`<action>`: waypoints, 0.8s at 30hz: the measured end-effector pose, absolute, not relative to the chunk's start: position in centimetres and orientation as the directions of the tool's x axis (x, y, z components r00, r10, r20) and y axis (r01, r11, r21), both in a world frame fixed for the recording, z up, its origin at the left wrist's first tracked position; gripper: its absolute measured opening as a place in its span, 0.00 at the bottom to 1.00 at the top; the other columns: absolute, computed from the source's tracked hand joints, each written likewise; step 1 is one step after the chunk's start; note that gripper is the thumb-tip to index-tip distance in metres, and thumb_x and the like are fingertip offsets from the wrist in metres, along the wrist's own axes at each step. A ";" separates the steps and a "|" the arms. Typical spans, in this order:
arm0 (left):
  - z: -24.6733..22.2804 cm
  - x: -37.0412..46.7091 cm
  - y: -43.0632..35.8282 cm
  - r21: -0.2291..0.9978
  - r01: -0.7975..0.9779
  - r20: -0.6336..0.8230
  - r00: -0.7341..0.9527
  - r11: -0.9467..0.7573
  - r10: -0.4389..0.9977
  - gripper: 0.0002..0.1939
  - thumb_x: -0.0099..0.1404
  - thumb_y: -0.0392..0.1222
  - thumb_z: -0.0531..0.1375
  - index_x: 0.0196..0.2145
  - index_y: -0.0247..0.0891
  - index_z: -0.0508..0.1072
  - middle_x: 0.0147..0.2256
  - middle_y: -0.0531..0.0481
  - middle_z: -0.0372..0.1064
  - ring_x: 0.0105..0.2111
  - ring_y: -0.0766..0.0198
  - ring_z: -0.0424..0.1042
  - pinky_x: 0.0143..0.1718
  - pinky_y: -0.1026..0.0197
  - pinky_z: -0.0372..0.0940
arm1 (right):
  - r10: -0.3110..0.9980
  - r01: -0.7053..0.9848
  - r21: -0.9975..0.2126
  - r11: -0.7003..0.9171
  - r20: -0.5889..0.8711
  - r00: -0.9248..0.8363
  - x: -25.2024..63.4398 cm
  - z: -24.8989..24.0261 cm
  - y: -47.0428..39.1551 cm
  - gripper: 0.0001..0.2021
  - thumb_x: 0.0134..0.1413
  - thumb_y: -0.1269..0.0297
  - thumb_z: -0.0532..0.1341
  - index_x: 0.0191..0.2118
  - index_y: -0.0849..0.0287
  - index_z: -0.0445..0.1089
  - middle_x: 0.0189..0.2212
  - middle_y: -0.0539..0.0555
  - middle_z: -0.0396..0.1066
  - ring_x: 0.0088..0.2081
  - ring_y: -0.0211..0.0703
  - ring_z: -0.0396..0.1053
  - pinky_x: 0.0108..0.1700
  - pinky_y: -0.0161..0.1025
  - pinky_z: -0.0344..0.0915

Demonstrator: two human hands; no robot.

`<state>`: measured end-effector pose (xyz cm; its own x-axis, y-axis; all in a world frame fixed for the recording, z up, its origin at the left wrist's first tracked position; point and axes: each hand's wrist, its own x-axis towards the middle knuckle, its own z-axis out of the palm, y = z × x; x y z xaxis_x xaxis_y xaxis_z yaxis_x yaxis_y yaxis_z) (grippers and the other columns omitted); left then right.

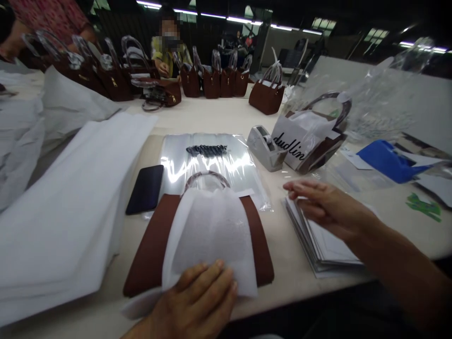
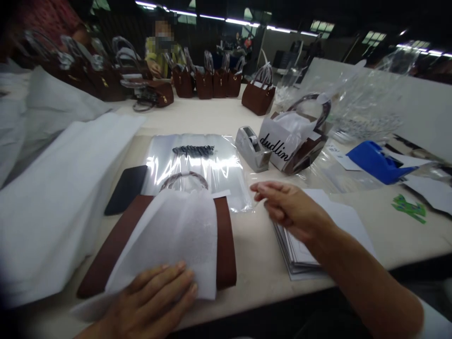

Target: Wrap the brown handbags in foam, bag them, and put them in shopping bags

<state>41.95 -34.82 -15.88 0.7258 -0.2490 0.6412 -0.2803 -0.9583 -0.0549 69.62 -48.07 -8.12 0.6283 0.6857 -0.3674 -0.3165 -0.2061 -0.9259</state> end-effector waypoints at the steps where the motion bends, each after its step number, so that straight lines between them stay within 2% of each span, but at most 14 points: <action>1: -15.7 42.0 -34.7 -0.033 -0.291 0.620 0.744 -0.956 -0.248 0.16 0.66 0.33 0.46 0.42 0.38 0.72 0.45 0.50 0.70 0.50 0.60 0.63 0.52 0.58 0.56 | 0.729 -0.376 -0.897 -0.233 -0.417 0.543 66.8 -7.6 -48.9 0.13 0.44 0.60 0.66 0.36 0.60 0.71 0.28 0.49 0.67 0.13 0.19 0.46 0.12 0.24 0.40; 4: -15.2 41.9 -34.4 0.025 -0.316 0.556 0.793 -0.949 -0.249 0.16 0.66 0.32 0.46 0.45 0.35 0.71 0.44 0.47 0.69 0.52 0.57 0.61 0.51 0.57 0.56 | 0.786 -0.535 -0.787 -0.307 -0.527 0.324 59.6 -7.4 -50.8 0.13 0.47 0.58 0.64 0.38 0.59 0.72 0.30 0.51 0.68 0.12 0.18 0.48 0.12 0.24 0.37; 7: -15.1 41.5 -34.4 0.044 -0.336 0.562 0.787 -0.941 -0.255 0.15 0.66 0.30 0.47 0.46 0.33 0.69 0.45 0.45 0.67 0.53 0.56 0.60 0.51 0.55 0.56 | 0.792 -0.631 -0.714 -0.304 -0.558 0.249 55.4 -8.7 -51.5 0.12 0.49 0.59 0.62 0.38 0.59 0.72 0.32 0.51 0.68 0.12 0.18 0.50 0.12 0.24 0.39; 10: -15.1 41.2 -34.5 0.024 -0.344 0.558 0.784 -0.939 -0.273 0.15 0.65 0.30 0.48 0.47 0.33 0.68 0.53 0.43 0.60 0.54 0.56 0.58 0.52 0.55 0.55 | 0.778 -0.656 -0.697 -0.290 -0.571 0.263 53.7 -9.9 -51.6 0.12 0.50 0.58 0.62 0.38 0.59 0.71 0.32 0.51 0.67 0.12 0.18 0.52 0.12 0.23 0.39; 14: -15.2 41.3 -34.6 -0.019 -0.337 0.534 0.792 -0.941 -0.294 0.11 0.65 0.34 0.52 0.44 0.36 0.70 0.59 0.49 0.50 0.53 0.57 0.58 0.50 0.57 0.55 | 0.735 -0.647 -0.701 -0.301 -0.603 0.311 52.8 -10.9 -51.4 0.13 0.50 0.59 0.62 0.40 0.61 0.70 0.32 0.51 0.67 0.13 0.20 0.53 0.12 0.23 0.43; 20: -15.1 41.8 -34.9 -0.036 -0.291 0.509 0.818 -0.956 -0.268 0.10 0.65 0.37 0.52 0.43 0.39 0.70 0.55 0.54 0.59 0.50 0.58 0.60 0.47 0.58 0.54 | 0.706 -0.570 -0.757 -0.318 -0.591 0.391 51.8 -12.5 -51.5 0.17 0.50 0.53 0.60 0.36 0.65 0.68 0.15 0.46 0.60 0.12 0.25 0.51 0.12 0.23 0.47; 22: -15.0 41.8 -35.0 -0.028 -0.290 0.500 0.825 -0.957 -0.264 0.10 0.65 0.37 0.52 0.43 0.40 0.69 0.55 0.55 0.60 0.50 0.59 0.61 0.47 0.58 0.54 | 0.688 -0.554 -0.775 -0.304 -0.581 0.436 51.3 -12.7 -51.7 0.17 0.49 0.54 0.61 0.38 0.64 0.66 0.14 0.45 0.59 0.13 0.26 0.53 0.13 0.23 0.50; 24: -15.0 41.8 -35.1 -0.024 -0.293 0.481 0.835 -0.956 -0.268 0.09 0.65 0.37 0.52 0.42 0.41 0.70 0.55 0.56 0.59 0.50 0.59 0.61 0.47 0.57 0.53 | 0.649 -0.549 -0.797 -0.250 -0.559 0.516 50.7 -12.8 -51.9 0.20 0.45 0.56 0.64 0.42 0.61 0.62 0.18 0.45 0.62 0.14 0.27 0.56 0.13 0.24 0.53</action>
<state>41.80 -35.08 -14.98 0.8351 -0.2678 0.4805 -0.2930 -0.9558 -0.0236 50.69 -51.90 -12.83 0.5159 0.6492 -0.5589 -0.5490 -0.2504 -0.7975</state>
